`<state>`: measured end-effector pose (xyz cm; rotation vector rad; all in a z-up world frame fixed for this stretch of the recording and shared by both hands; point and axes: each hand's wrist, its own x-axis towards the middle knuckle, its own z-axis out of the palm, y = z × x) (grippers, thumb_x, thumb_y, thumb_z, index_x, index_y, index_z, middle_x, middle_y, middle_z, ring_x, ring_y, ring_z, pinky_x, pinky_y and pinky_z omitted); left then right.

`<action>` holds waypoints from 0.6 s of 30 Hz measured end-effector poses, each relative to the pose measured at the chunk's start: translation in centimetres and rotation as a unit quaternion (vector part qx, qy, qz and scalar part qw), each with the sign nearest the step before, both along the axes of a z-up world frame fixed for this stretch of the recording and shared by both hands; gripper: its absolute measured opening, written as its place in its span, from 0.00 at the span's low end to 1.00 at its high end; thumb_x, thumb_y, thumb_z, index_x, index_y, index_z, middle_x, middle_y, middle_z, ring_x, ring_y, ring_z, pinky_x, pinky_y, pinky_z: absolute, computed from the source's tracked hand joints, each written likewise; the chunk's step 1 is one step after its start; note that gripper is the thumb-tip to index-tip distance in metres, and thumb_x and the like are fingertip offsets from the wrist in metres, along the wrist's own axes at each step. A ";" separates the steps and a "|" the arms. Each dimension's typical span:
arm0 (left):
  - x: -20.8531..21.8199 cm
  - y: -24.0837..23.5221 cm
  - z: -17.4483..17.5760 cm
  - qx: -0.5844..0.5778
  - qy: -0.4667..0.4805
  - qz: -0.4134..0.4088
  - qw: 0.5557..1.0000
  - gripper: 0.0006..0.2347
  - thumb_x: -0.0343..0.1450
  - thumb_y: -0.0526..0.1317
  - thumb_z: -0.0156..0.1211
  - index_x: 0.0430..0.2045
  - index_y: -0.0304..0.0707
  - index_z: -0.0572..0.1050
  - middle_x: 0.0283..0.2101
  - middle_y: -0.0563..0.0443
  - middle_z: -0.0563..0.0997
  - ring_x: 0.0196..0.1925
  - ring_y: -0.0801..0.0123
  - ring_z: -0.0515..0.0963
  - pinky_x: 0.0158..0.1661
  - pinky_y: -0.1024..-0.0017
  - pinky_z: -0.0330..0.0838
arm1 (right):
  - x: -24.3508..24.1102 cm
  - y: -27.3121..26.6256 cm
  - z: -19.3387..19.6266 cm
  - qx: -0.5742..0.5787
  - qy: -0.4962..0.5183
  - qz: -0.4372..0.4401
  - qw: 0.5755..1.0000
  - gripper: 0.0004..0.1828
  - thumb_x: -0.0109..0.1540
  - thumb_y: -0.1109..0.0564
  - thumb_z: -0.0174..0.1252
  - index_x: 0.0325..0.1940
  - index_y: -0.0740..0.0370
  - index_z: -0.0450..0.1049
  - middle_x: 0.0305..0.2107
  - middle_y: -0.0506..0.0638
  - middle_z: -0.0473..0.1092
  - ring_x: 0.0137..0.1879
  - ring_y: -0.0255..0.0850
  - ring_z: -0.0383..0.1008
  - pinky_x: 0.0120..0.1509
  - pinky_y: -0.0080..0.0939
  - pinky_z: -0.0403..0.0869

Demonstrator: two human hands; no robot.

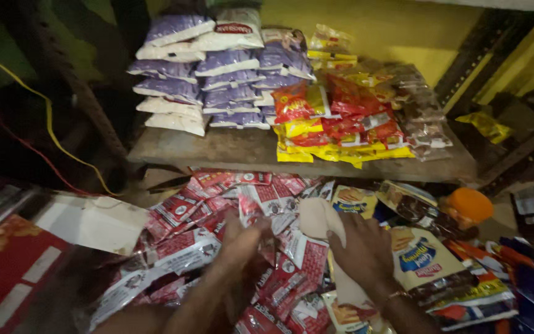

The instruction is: The person organizes multiple small packets of a product into a stack on a shelf by hand, using a piece of cardboard to support the items.

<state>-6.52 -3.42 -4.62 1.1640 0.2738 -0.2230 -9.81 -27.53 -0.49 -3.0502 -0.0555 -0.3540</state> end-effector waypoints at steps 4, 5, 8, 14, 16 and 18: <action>-0.2 -0.1 -0.4 -0.151 -0.023 0.040 0.987 0.14 0.69 0.35 0.58 0.47 0.30 0.69 0.35 0.41 0.79 0.31 0.55 0.82 0.27 0.56 0.80 | 0.2 0.1 0.0 0.004 0.012 -0.004 1.000 0.30 0.61 0.38 0.52 0.62 0.52 0.69 0.54 0.50 0.71 0.55 0.53 0.70 0.57 0.58 0.67; -0.1 -0.6 -0.4 -0.178 -0.004 0.049 0.983 0.14 0.68 0.36 0.58 0.47 0.31 0.69 0.35 0.43 0.79 0.33 0.54 0.82 0.28 0.53 0.80 | 0.3 0.1 -0.2 0.010 0.011 -0.004 1.000 0.30 0.60 0.38 0.52 0.63 0.53 0.69 0.54 0.50 0.71 0.55 0.53 0.69 0.57 0.59 0.66; 0.2 -2.3 -0.3 -0.016 -0.126 0.021 0.992 0.16 0.72 0.41 0.56 0.52 0.35 0.69 0.44 0.46 0.81 0.45 0.57 0.80 0.44 0.59 0.76 | 0.2 -0.2 -0.6 0.020 -0.002 0.000 1.000 0.31 0.60 0.38 0.53 0.63 0.53 0.68 0.55 0.50 0.70 0.56 0.53 0.69 0.58 0.58 0.66; -0.3 -1.8 0.1 0.501 -0.290 0.099 0.809 0.14 0.68 0.42 0.63 0.44 0.36 0.75 0.47 0.40 0.81 0.51 0.47 0.79 0.54 0.57 0.72 | 0.4 0.0 -0.6 0.009 0.005 -0.007 1.000 0.30 0.60 0.38 0.54 0.62 0.53 0.69 0.54 0.50 0.71 0.56 0.52 0.69 0.59 0.58 0.66; -1.0 -1.7 0.5 0.539 -0.261 0.047 0.799 0.12 0.68 0.44 0.62 0.43 0.40 0.78 0.46 0.42 0.82 0.51 0.49 0.80 0.56 0.57 0.73 | 0.4 0.1 -0.6 0.014 0.006 -0.011 1.000 0.29 0.60 0.38 0.54 0.62 0.52 0.70 0.52 0.50 0.71 0.56 0.52 0.69 0.58 0.59 0.67; -1.9 -2.4 1.2 0.586 -0.184 -0.107 0.782 0.14 0.69 0.47 0.62 0.44 0.43 0.81 0.45 0.42 0.82 0.51 0.50 0.81 0.58 0.56 0.73 | 0.2 0.0 -0.6 0.026 -0.011 -0.005 1.000 0.29 0.60 0.38 0.54 0.61 0.53 0.70 0.51 0.51 0.73 0.55 0.53 0.70 0.57 0.60 0.67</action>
